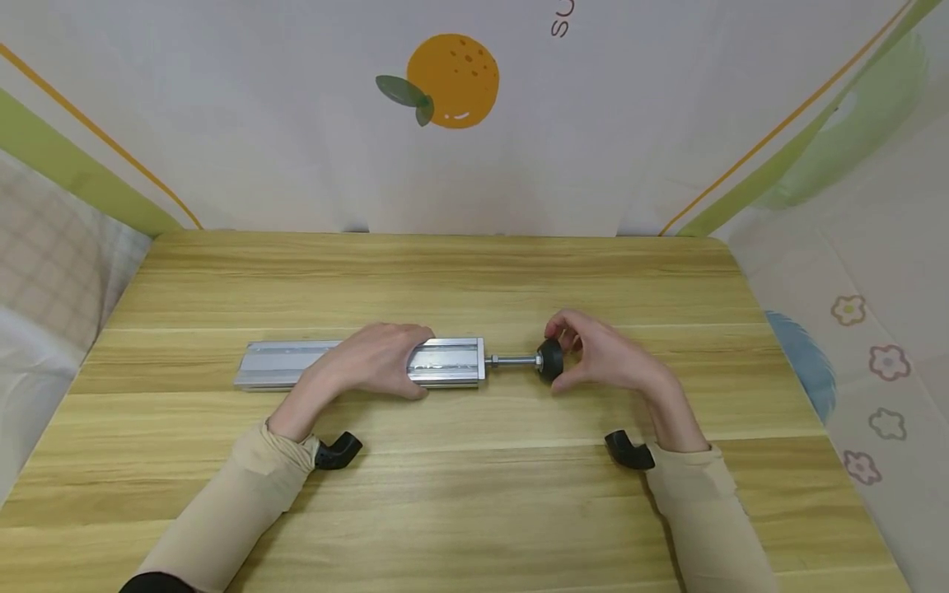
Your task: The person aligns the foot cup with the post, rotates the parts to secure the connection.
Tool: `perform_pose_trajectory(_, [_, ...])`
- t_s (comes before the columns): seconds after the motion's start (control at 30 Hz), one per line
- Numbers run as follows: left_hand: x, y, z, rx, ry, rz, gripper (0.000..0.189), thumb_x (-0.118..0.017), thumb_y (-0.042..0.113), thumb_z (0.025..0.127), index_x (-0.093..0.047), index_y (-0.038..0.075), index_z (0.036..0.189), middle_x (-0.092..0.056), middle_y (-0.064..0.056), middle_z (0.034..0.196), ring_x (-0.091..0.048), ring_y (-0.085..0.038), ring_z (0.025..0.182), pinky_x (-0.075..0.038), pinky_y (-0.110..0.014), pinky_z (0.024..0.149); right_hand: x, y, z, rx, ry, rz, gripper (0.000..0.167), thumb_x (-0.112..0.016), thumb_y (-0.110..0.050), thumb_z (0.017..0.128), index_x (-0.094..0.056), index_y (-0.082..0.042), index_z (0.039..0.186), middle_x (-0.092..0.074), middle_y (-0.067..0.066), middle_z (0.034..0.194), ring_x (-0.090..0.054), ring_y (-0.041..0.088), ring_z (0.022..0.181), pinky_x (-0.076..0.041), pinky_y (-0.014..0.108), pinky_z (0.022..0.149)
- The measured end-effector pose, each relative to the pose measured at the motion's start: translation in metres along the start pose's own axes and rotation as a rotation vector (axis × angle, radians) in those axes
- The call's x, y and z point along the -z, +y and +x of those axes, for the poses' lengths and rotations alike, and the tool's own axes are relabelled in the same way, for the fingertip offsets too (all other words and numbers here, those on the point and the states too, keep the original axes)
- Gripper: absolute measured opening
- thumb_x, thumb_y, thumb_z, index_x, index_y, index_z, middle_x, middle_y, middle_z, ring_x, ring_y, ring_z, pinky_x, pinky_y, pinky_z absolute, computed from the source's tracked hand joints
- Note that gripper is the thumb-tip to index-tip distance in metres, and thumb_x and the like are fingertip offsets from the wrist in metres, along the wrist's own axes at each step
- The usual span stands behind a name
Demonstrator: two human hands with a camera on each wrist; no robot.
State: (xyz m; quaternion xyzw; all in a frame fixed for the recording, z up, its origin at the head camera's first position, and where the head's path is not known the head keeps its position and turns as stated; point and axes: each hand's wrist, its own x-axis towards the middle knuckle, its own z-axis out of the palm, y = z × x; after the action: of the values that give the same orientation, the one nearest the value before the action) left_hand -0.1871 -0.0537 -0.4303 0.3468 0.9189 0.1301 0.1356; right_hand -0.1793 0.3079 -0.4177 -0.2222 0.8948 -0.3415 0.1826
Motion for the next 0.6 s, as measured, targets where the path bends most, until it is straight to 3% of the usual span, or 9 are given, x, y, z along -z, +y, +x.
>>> perform_pose_trajectory(0.2, [0.0001, 0.0001, -0.0002, 0.004, -0.006, -0.01, 0.049, -0.083, 0.04, 0.073, -0.059, 0.015, 0.108, -0.061, 0.006, 0.087, -0.057, -0.013, 0.077, -0.054, -0.034, 0.076, 0.0051, -0.0014, -0.005, 0.0, -0.041, -0.051, 0.05, -0.078, -0.027, 0.091, -0.063, -0.009, 0.135, -0.07, 0.003, 0.115, -0.061, 0.018, 0.099, -0.053, 0.03, 0.086])
perform_pose_trajectory(0.33, [0.0004, 0.0002, -0.0002, 0.006, -0.01, -0.01, 0.05, -0.083, 0.04, 0.073, -0.059, 0.015, 0.109, -0.061, 0.006, 0.087, -0.057, -0.013, 0.077, -0.054, -0.034, 0.076, 0.0072, -0.0005, -0.0067, 0.0, -0.084, -0.029, 0.049, -0.07, -0.027, 0.098, -0.059, -0.007, 0.141, -0.071, 0.004, 0.116, -0.063, 0.017, 0.098, -0.053, 0.027, 0.082])
perform_pose_trajectory(0.47, [0.0004, 0.0002, -0.0003, 0.007, -0.012, -0.008, 0.05, -0.083, 0.041, 0.074, -0.059, 0.015, 0.11, -0.061, 0.006, 0.086, -0.056, -0.013, 0.077, -0.054, -0.034, 0.075, 0.007, 0.0007, -0.0074, 0.004, -0.08, -0.034, 0.054, -0.072, -0.029, 0.096, -0.057, -0.009, 0.145, -0.07, 0.003, 0.124, -0.063, 0.016, 0.103, -0.055, 0.03, 0.087])
perform_pose_trajectory(0.6, [0.0009, 0.0003, -0.0004, 0.005, -0.011, -0.003, 0.05, -0.083, 0.041, 0.074, -0.059, 0.015, 0.109, -0.061, 0.006, 0.086, -0.056, -0.013, 0.076, -0.053, -0.033, 0.075, 0.0047, 0.001, -0.0055, 0.008, -0.064, 0.002, 0.069, -0.086, -0.027, 0.083, -0.054, -0.01, 0.142, -0.064, 0.005, 0.131, -0.06, 0.019, 0.109, -0.055, 0.037, 0.094])
